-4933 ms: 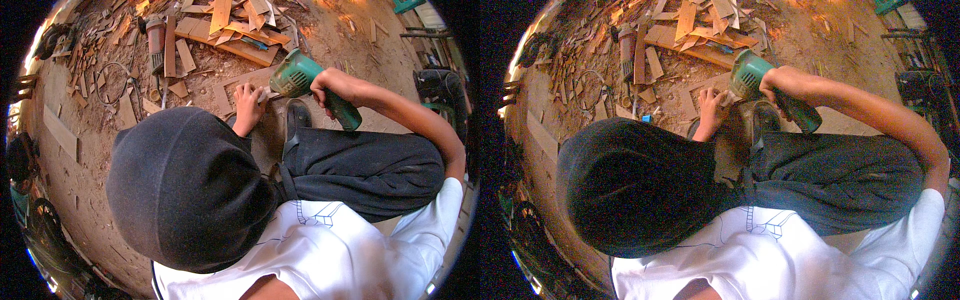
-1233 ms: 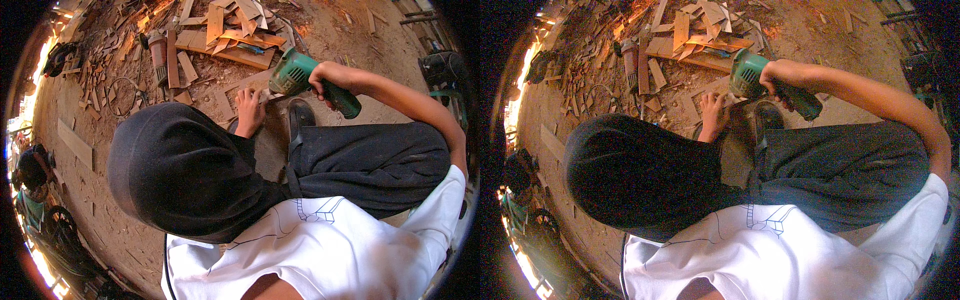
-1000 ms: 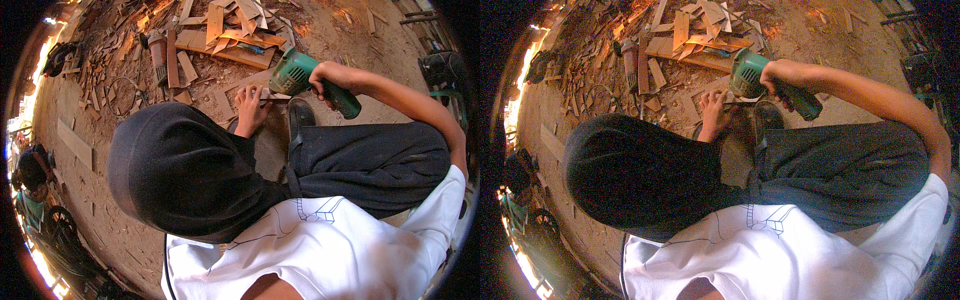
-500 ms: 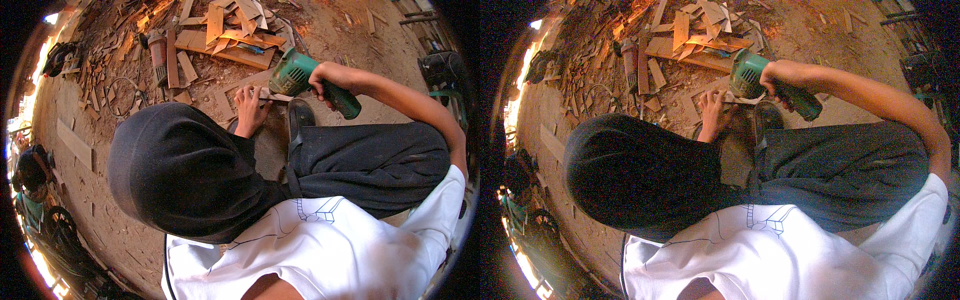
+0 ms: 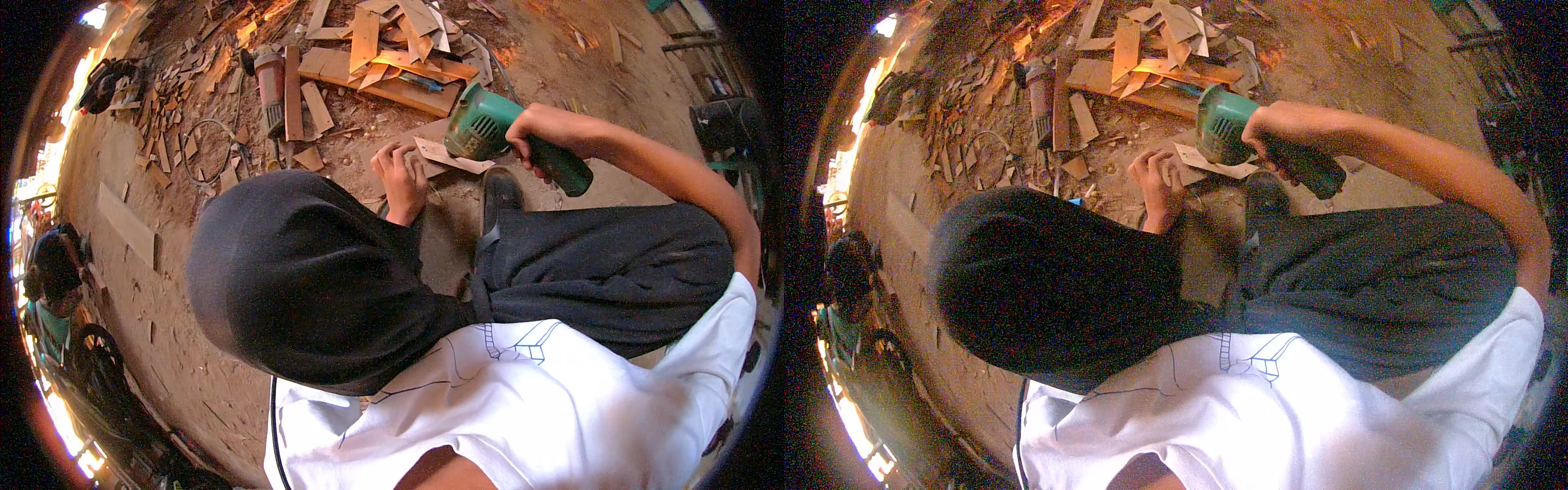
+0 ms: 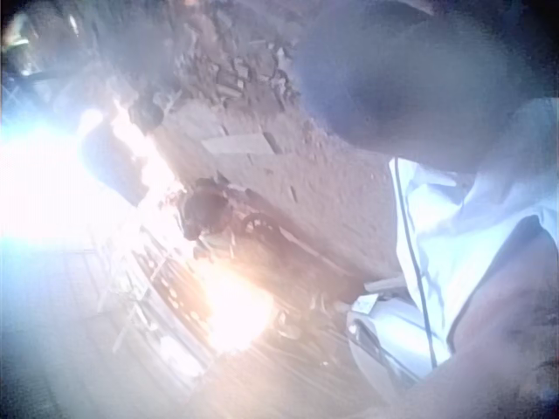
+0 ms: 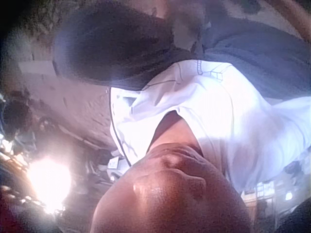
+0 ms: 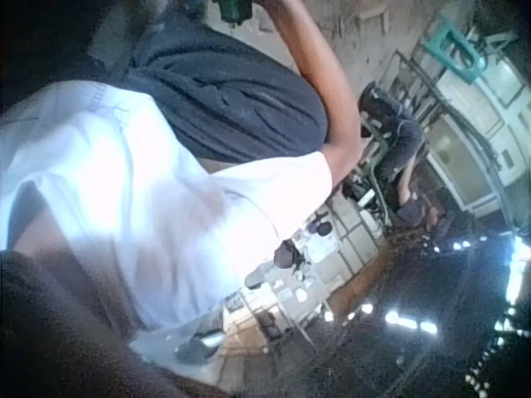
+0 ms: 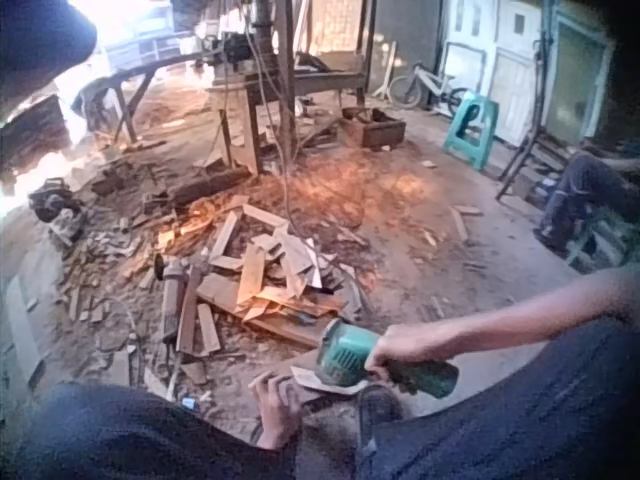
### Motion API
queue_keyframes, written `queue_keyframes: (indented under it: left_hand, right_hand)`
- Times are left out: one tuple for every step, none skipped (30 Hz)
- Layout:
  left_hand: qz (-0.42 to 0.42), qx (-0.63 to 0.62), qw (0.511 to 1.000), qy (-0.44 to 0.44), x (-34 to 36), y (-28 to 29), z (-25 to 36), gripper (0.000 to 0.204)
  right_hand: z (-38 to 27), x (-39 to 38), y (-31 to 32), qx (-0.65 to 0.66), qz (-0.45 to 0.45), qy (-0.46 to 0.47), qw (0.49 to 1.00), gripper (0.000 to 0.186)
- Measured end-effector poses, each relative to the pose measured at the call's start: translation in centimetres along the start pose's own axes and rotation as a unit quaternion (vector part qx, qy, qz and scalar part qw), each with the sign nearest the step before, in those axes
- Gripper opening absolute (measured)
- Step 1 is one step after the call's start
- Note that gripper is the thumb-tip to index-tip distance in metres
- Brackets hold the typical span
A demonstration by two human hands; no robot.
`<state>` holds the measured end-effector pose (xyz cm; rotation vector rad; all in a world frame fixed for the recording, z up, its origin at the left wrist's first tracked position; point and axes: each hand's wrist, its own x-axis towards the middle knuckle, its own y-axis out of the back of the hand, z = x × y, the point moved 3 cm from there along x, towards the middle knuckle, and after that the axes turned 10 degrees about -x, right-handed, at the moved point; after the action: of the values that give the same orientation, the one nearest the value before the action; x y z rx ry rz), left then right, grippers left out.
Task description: The person uses a jigsaw to cut a rectangular piece of wood on the ground. They hold the wood with one hand and guide the tool with the other, cutting along a marked line.
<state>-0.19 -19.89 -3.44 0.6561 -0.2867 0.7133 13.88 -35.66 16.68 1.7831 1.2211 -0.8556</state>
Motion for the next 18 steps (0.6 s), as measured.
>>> queue_keyframes:
  left_hand:
    - [0.008, 0.0, 1.0, 0.015, -0.1, 0.5, -0.4, 0.023]
    - [0.015, -0.001, 0.999, 0.029, -0.2, 1.0, -0.7, 0.022]
    - [0.018, -0.016, 0.999, 0.046, -0.5, 1.7, -1.0, 0.02]
    - [0.03, -0.038, 0.997, 0.067, -1.1, 2.8, -0.6, 0.018]
    - [0.041, -0.049, 0.994, 0.086, -2.0, 4.1, -0.4, 0.016]
    - [0.026, -0.105, 0.985, 0.137, -3.2, 4.4, -0.2, 0.014]
    - [0.009, -0.156, 0.97, 0.188, -4.6, 4.8, -0.2, 0.013]
    - [-0.007, -0.206, 0.949, 0.237, -5.2, 4.9, -0.4, 0.013]
    - [-0.005, -0.183, 0.96, 0.213, -5.1, 4.9, -0.2, 0.014]
    - [-0.002, -0.158, 0.969, 0.188, -5.0, 5.0, 0.1, 0.016]
    - [0.0, -0.133, 0.977, 0.164, -4.9, 5.0, 0.4, 0.017]
    - [-0.004, -0.148, 0.974, 0.174, -4.6, 4.3, 0.1, 0.016]
    - [-0.008, -0.149, 0.975, 0.163, -4.6, 3.9, 0.1, 0.016]
    - [-0.011, -0.151, 0.977, 0.151, -4.6, 3.6, 0.0, 0.016]
    - [-0.015, -0.153, 0.978, 0.14, -4.6, 3.4, 0.0, 0.016]
    - [-0.011, -0.137, 0.979, 0.151, -4.7, 3.7, 0.0, 0.017]
    - [-0.007, -0.121, 0.979, 0.162, -4.9, 4.0, 0.0, 0.017]
    - [-0.003, -0.108, 0.979, 0.172, -4.8, 4.2, 0.1, 0.018]
  right_hand:
    - [0.0, 0.2, -0.1, 0.003, -0.006, 0.007, 1.0, 0.015]
    - [0.2, 0.5, 0.0, 0.006, -0.011, 0.014, 1.0, 0.015]
    - [0.5, 0.7, 0.1, -0.003, -0.003, 0.019, 1.0, 0.014]
    - [0.0, 0.2, -0.1, -0.022, 0.007, 0.02, 1.0, 0.014]
    - [-0.5, 0.3, -0.2, -0.039, 0.011, 0.029, 0.999, 0.014]
    - [-0.2, 0.1, 0.2, -0.084, -0.003, 0.027, 0.996, 0.022]
    - [-0.2, 0.0, 0.5, -0.077, -0.002, 0.034, 0.996, 0.023]
    - [-0.2, -0.2, 0.5, -0.069, -0.001, 0.042, 0.997, 0.023]
    - [-0.2, -0.5, 0.5, -0.061, -0.002, 0.048, 0.997, 0.023]
    - [-0.4, -0.6, 0.5, -0.045, 0.002, 0.052, 0.998, 0.024]
    - [-0.4, -0.5, 0.3, -0.03, -0.007, 0.061, 0.998, 0.024]
    - [-0.1, -0.7, 0.6, -0.011, -0.011, 0.066, 0.998, 0.024]
    - [0.1, -0.9, 0.8, 0.007, -0.014, 0.07, 0.997, 0.024]
    - [0.1, -1.2, 1.0, 0.012, -0.006, 0.071, 0.997, 0.023]
    - [0.2, -1.5, 1.1, 0.016, 0.003, 0.072, 0.997, 0.023]
    - [0.1, -1.4, 1.0, 0.019, 0.004, 0.077, 0.997, 0.022]
    - [0.0, -1.4, 1.0, -0.004, 0.008, 0.085, 0.996, 0.022]
    - [-0.2, -1.7, 1.1, -0.027, 0.016, 0.093, 0.995, 0.022]
